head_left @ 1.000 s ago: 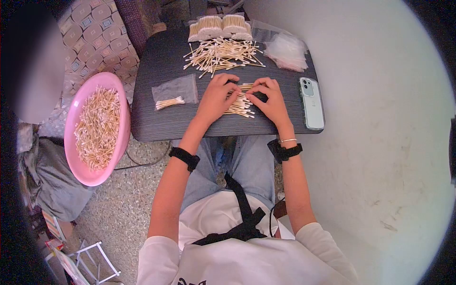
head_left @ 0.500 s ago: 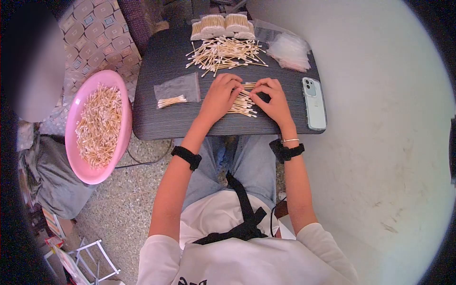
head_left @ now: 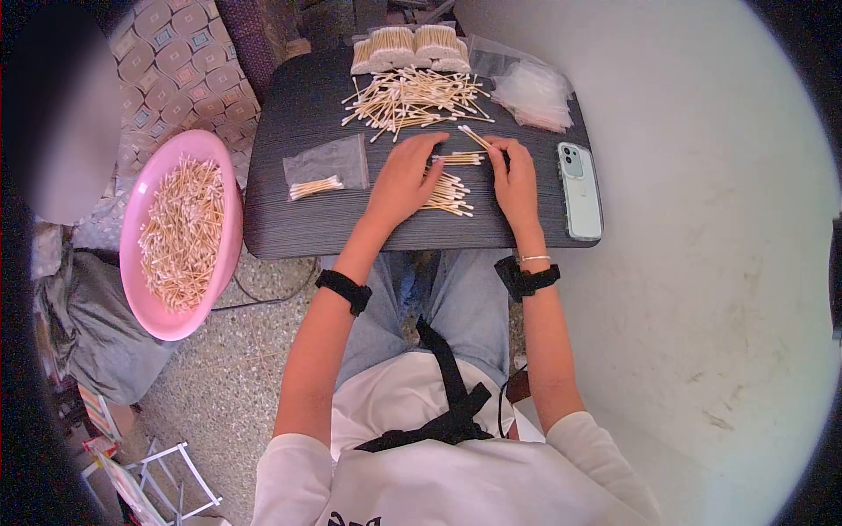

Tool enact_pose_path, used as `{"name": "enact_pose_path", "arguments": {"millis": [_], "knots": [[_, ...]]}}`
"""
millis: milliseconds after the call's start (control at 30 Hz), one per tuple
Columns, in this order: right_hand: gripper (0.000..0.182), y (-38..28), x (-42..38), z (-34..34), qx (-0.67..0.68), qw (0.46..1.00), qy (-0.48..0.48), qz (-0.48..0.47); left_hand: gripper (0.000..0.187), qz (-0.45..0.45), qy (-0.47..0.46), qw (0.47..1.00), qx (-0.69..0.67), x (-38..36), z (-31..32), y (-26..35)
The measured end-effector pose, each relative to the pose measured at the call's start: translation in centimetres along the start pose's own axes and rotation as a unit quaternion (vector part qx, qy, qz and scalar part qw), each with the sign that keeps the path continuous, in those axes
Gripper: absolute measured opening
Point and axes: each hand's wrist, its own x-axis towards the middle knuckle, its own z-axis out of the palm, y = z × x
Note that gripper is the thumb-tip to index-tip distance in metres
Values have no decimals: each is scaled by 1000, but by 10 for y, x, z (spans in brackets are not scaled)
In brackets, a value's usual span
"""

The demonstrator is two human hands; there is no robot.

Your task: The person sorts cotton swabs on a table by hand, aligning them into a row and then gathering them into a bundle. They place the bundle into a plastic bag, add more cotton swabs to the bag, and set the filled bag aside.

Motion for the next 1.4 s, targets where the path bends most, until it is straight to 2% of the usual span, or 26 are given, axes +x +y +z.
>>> {"name": "enact_pose_path", "arguments": {"millis": [67,167,267,367,467,567,667,767,867,967,1067,1267,1400], "knots": [[15,-9,-2,-3,15,996,-49,77,36,4,12,1000,5,0,1,0],[16,-7,-3,-4,54,995,-62,62,35,-23,-31,999,-2,1,-3,2],[16,-18,-2,-10,139,973,-121,136,37,19,-43,999,27,0,-1,-2],[16,-3,-4,-1,25,999,-22,17,41,50,-76,992,92,0,2,-3],[15,7,-4,0,-4,999,10,53,43,81,-95,979,164,0,6,3],[16,4,-3,0,-40,999,-11,9,42,86,-62,979,171,-2,8,2],[16,-3,-1,-3,21,998,-52,4,42,44,-32,991,119,-2,9,3],[16,-7,0,-8,59,991,-121,29,39,57,-41,989,131,-1,9,1],[16,-2,-2,-4,65,997,-47,23,35,78,-48,985,148,-1,7,5],[16,7,-3,-2,-12,999,3,45,37,74,-87,981,155,-2,5,3],[16,10,-2,-3,-12,999,-22,38,35,65,-81,985,136,-2,5,-1],[15,8,5,-21,36,993,-110,24,35,-14,-14,1000,17,2,1,5],[15,6,1,-22,36,994,-101,26,37,-4,-12,999,32,3,3,5]]}}
